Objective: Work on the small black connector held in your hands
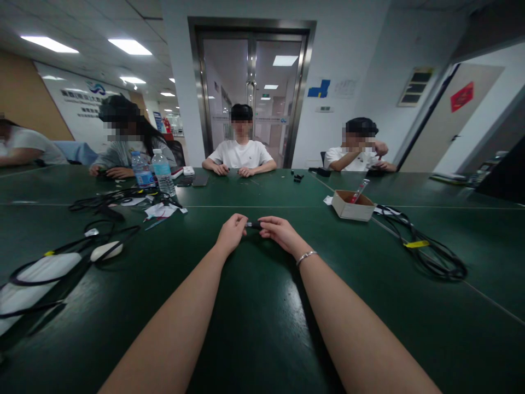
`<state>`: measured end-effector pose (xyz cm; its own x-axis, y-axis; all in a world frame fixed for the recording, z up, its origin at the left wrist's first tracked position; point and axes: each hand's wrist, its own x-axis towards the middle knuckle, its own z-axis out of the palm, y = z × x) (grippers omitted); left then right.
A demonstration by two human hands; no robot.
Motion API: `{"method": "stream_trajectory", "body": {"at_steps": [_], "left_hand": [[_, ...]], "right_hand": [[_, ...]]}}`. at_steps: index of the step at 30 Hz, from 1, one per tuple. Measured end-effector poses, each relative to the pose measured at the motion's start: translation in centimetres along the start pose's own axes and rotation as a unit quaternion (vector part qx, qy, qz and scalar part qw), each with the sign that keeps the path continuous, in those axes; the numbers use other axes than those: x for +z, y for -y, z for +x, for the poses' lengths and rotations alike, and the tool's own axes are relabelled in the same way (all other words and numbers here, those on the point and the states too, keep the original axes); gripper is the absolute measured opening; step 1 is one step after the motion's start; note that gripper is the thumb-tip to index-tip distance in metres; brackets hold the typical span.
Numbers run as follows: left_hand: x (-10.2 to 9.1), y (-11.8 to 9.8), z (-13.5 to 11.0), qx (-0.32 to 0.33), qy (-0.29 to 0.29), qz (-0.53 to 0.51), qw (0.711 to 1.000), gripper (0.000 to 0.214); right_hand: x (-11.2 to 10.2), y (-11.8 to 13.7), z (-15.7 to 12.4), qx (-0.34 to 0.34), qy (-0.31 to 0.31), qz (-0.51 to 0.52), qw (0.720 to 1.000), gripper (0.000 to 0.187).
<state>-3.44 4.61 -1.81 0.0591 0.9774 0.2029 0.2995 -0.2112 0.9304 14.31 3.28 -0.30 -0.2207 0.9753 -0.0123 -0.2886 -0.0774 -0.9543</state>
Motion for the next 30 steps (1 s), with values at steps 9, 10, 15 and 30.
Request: {"method": "stream_trajectory", "body": {"at_steps": [9, 10, 15, 30], "left_hand": [[-0.1, 0.07, 0.01, 0.021, 0.009, -0.014, 1.0, 0.024], [-0.1, 0.08, 0.0, 0.031, 0.008, -0.009, 0.999, 0.022], [-0.08, -0.07, -0.16, 0.023, 0.024, -0.009, 0.999, 0.024], [-0.22, -0.5, -0.55, 0.034, 0.034, 0.013, 0.999, 0.026]], "right_hand": [[-0.14, -0.06, 0.08, -0.006, 0.011, -0.002, 1.0, 0.016], [-0.15, -0.07, 0.09, -0.005, 0.011, -0.001, 1.0, 0.016], [-0.1, -0.07, 0.1, -0.004, 0.012, 0.0, 1.0, 0.015], [-0.07, -0.09, 0.18, -0.001, 0.004, 0.001, 1.0, 0.016]]}}
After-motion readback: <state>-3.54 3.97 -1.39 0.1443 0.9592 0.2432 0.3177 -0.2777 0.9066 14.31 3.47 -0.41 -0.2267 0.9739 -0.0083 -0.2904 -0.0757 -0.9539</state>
